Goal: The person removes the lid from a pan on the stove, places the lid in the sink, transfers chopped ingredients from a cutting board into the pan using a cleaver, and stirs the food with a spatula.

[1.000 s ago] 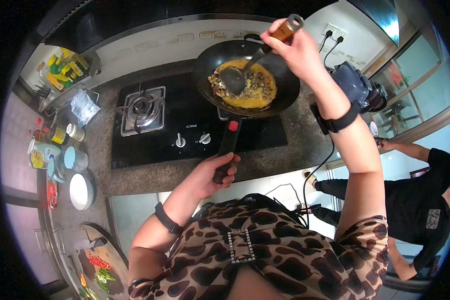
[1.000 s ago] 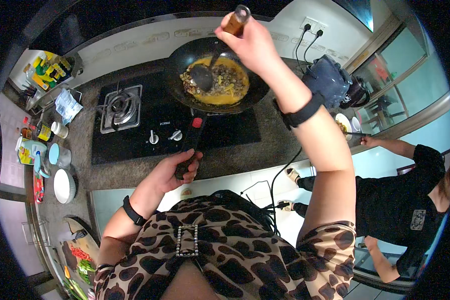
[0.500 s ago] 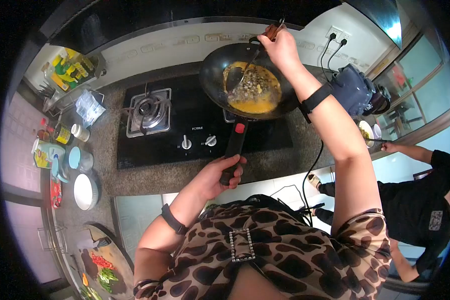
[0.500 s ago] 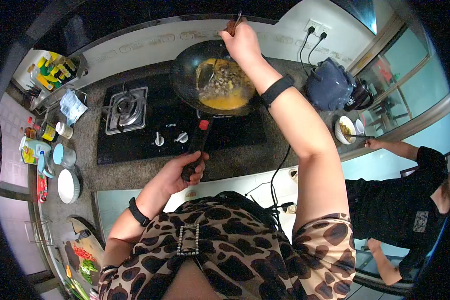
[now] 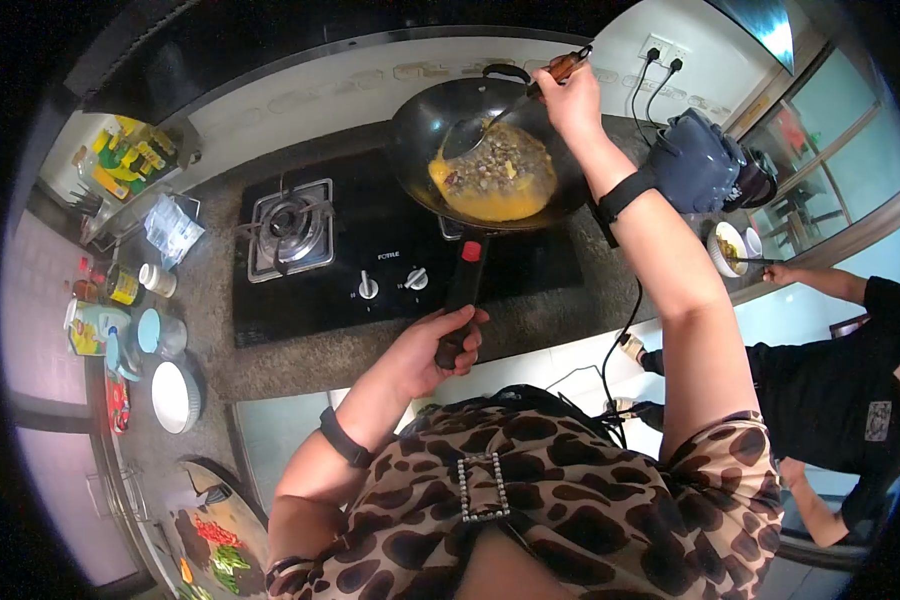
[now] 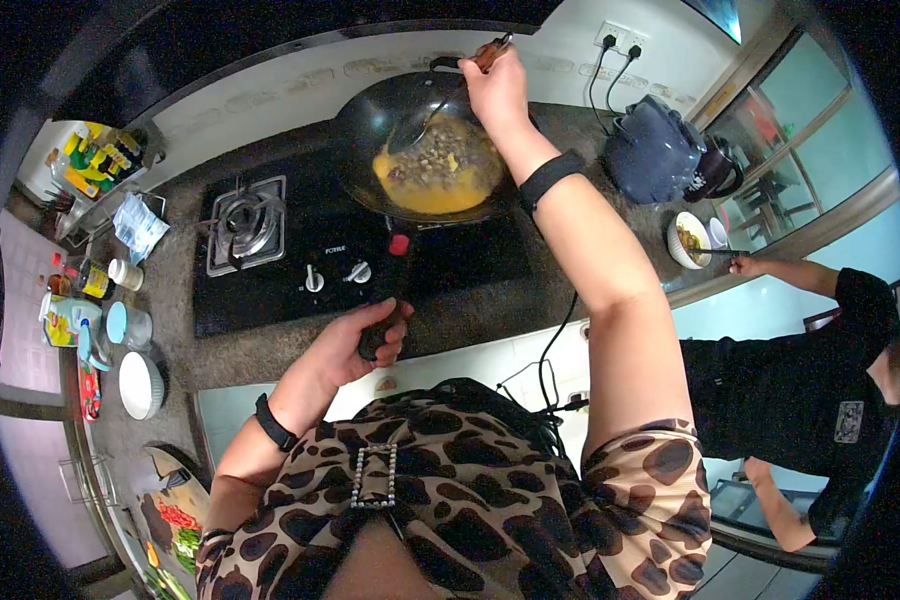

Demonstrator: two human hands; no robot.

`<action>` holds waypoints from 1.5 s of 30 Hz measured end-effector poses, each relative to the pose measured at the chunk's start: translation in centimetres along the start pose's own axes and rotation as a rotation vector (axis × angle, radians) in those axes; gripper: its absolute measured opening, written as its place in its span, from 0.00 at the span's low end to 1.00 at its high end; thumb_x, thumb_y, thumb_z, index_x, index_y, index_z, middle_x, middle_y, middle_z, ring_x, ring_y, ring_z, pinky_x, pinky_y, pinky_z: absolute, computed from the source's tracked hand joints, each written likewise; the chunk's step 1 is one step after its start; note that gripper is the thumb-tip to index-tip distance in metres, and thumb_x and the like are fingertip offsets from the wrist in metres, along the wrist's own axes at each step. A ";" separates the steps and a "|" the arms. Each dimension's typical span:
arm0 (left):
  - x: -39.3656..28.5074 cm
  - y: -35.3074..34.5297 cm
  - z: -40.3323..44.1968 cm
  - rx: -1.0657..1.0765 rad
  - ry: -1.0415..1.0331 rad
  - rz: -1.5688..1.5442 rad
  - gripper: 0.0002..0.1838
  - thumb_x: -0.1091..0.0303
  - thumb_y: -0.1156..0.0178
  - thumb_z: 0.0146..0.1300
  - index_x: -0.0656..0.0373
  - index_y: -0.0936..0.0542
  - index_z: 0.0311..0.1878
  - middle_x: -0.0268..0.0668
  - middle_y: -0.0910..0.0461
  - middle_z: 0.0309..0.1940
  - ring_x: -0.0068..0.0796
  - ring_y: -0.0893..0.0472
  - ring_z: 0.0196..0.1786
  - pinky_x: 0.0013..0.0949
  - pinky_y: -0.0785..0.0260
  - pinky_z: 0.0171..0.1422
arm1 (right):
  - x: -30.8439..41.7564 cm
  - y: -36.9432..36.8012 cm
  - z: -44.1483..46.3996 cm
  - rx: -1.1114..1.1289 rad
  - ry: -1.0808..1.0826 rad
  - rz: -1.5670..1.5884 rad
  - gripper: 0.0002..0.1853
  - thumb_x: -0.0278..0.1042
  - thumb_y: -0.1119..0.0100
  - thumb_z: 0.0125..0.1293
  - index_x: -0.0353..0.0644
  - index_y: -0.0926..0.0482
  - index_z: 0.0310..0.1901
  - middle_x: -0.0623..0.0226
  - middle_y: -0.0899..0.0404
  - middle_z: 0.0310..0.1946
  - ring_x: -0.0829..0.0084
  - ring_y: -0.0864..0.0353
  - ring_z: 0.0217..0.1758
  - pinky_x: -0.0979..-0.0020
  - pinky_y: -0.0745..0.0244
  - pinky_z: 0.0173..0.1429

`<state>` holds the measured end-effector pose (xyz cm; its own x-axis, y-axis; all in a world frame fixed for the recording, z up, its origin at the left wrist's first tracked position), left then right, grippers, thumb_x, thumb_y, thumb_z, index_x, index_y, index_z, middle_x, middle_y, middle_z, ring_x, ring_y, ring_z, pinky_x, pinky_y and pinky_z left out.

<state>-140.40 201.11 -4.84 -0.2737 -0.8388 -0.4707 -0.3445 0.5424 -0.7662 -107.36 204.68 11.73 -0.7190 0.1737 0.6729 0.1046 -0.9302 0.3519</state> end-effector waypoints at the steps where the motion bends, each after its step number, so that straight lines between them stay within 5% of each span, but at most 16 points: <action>1: 0.1 0.0 0.0 0.004 0.004 -0.003 0.15 0.57 0.54 0.71 0.59 0.29 0.49 0.31 0.30 0.24 0.23 0.34 0.20 0.26 0.42 0.24 | 0.4 0.5 0.2 -0.007 0.070 -0.023 0.15 0.35 0.32 0.53 0.33 0.26 0.32 0.57 0.20 0.24 0.63 0.19 0.28 0.65 0.25 0.34; 2: 0.0 0.0 0.0 0.022 0.000 0.001 0.15 0.57 0.54 0.71 0.59 0.29 0.49 0.31 0.30 0.24 0.23 0.34 0.21 0.26 0.42 0.24 | 0.9 1.0 0.4 -0.013 0.140 -0.046 0.14 0.36 0.32 0.55 0.34 0.25 0.32 0.63 0.20 0.21 0.73 0.20 0.21 0.71 0.26 0.28; 6: -0.2 -0.1 0.1 0.075 0.007 -0.028 0.14 0.59 0.50 0.69 0.60 0.30 0.48 0.32 0.30 0.23 0.24 0.31 0.23 0.28 0.40 0.26 | 3.8 5.5 1.3 -0.011 0.254 -0.125 0.14 0.39 0.34 0.58 0.36 0.25 0.35 0.64 0.18 0.25 0.74 0.19 0.25 0.72 0.26 0.31; 8: -0.2 0.0 0.2 0.081 0.009 -0.024 0.14 0.59 0.50 0.69 0.60 0.30 0.48 0.32 0.30 0.23 0.24 0.31 0.23 0.28 0.40 0.26 | 5.8 7.7 1.0 0.052 0.283 -0.167 0.16 0.39 0.34 0.58 0.36 0.25 0.38 0.63 0.18 0.27 0.73 0.17 0.28 0.71 0.25 0.35; 9: -0.2 0.0 0.2 0.085 0.008 -0.018 0.14 0.59 0.50 0.69 0.60 0.30 0.48 0.32 0.30 0.23 0.24 0.31 0.23 0.28 0.40 0.26 | 7.0 8.5 0.6 0.068 0.304 -0.255 0.15 0.36 0.35 0.57 0.38 0.27 0.40 0.58 0.18 0.30 0.59 0.17 0.37 0.64 0.24 0.42; 14: -0.2 0.0 0.2 0.104 0.014 -0.026 0.14 0.59 0.50 0.70 0.60 0.30 0.48 0.32 0.30 0.23 0.24 0.31 0.23 0.28 0.39 0.26 | 5.5 8.5 -0.1 0.135 0.335 -0.384 0.14 0.35 0.36 0.57 0.37 0.27 0.39 0.56 0.20 0.29 0.55 0.18 0.36 0.62 0.25 0.40; 26: -0.1 0.1 0.4 0.089 0.030 -0.006 0.15 0.58 0.54 0.71 0.59 0.29 0.50 0.32 0.31 0.23 0.25 0.32 0.22 0.29 0.41 0.25 | 4.6 5.4 -2.7 0.194 0.157 -0.092 0.12 0.35 0.37 0.58 0.41 0.27 0.39 0.62 0.20 0.30 0.65 0.18 0.37 0.67 0.26 0.43; 29: -0.1 0.1 0.4 0.130 0.036 -0.022 0.14 0.59 0.51 0.70 0.59 0.29 0.50 0.32 0.30 0.24 0.25 0.31 0.23 0.29 0.39 0.26 | 5.9 5.7 -3.2 0.214 0.202 -0.092 0.10 0.32 0.37 0.59 0.40 0.27 0.38 0.64 0.19 0.31 0.69 0.18 0.37 0.69 0.26 0.43; 34: -0.2 -0.1 0.3 0.154 0.039 -0.037 0.14 0.59 0.49 0.69 0.61 0.30 0.49 0.33 0.29 0.24 0.26 0.29 0.24 0.29 0.38 0.27 | 4.9 3.8 -4.0 0.361 0.205 0.404 0.08 0.18 0.42 0.60 0.40 0.28 0.39 0.69 0.19 0.40 0.78 0.21 0.46 0.76 0.26 0.51; 39: -0.2 0.0 0.3 0.091 0.032 0.016 0.14 0.58 0.52 0.70 0.59 0.29 0.49 0.32 0.30 0.24 0.25 0.32 0.23 0.29 0.41 0.26 | 3.9 1.4 -6.1 0.596 0.260 0.322 0.08 0.14 0.44 0.59 0.39 0.30 0.33 0.66 0.21 0.44 0.69 0.26 0.59 0.70 0.30 0.60; 45: -0.2 -0.2 0.2 0.100 0.027 0.003 0.15 0.58 0.51 0.70 0.59 0.29 0.49 0.32 0.30 0.24 0.25 0.32 0.23 0.28 0.41 0.26 | 7.3 2.9 -7.8 0.797 0.375 0.201 0.09 0.14 0.44 0.58 0.39 0.30 0.31 0.65 0.20 0.42 0.66 0.24 0.57 0.69 0.28 0.58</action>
<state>-140.13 201.21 -4.67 -0.2993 -0.8348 -0.4621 -0.2529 0.5364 -0.8052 -117.62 200.74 12.57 -0.7979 -0.2142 0.5635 0.5973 -0.4075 0.6908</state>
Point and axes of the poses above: each hand's wrist, its own z-axis towards the middle knuckle, its own y-axis out of the back of the hand, x = y × z, the point moved 7 cm from there along z, towards the middle knuckle
